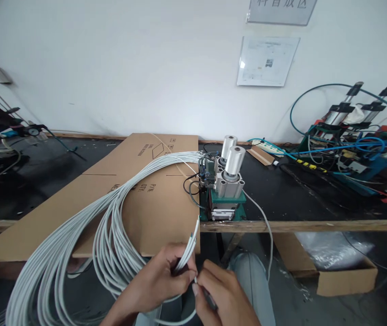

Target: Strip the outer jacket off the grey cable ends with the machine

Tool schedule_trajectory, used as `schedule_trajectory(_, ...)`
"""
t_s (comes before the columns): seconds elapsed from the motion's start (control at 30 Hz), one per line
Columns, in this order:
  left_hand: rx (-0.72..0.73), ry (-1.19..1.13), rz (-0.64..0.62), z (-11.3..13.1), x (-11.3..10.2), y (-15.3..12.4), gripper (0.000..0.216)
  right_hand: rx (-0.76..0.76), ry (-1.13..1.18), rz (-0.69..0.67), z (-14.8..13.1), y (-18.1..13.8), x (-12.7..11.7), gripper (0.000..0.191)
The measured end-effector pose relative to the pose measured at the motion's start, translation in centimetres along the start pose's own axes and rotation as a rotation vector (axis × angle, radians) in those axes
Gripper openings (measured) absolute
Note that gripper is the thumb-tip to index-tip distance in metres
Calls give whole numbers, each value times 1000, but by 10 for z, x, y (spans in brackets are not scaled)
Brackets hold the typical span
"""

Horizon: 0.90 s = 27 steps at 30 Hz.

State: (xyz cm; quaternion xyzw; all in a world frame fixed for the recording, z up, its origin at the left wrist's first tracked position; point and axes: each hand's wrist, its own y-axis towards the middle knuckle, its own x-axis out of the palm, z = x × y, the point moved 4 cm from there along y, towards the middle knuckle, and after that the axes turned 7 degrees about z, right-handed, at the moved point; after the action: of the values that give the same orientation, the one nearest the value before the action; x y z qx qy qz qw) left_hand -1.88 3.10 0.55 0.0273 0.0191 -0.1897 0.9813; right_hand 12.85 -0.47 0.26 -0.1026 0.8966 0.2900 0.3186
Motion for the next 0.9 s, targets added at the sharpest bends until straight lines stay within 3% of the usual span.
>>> schedule_trajectory(0.07,-6,-64,41,-3,1,0,12,65,174,29,6,-1,5,31)
schedule_trajectory(0.2,-48,-295,100,-8,10,-2,29,241,487,94,14,-5,23,37)
schedule_trajectory(0.43,-100,-491,348,-25,16,-7,43,361,717,328,15,-8,53,37)
schedule_trajectory(0.57,-110,-516,429,-34,13,-11,41,392,764,394,15,-7,63,36)
schedule_trajectory(0.9,-14,-549,423,-43,11,-9,40,409,788,471,18,-7,72,37)
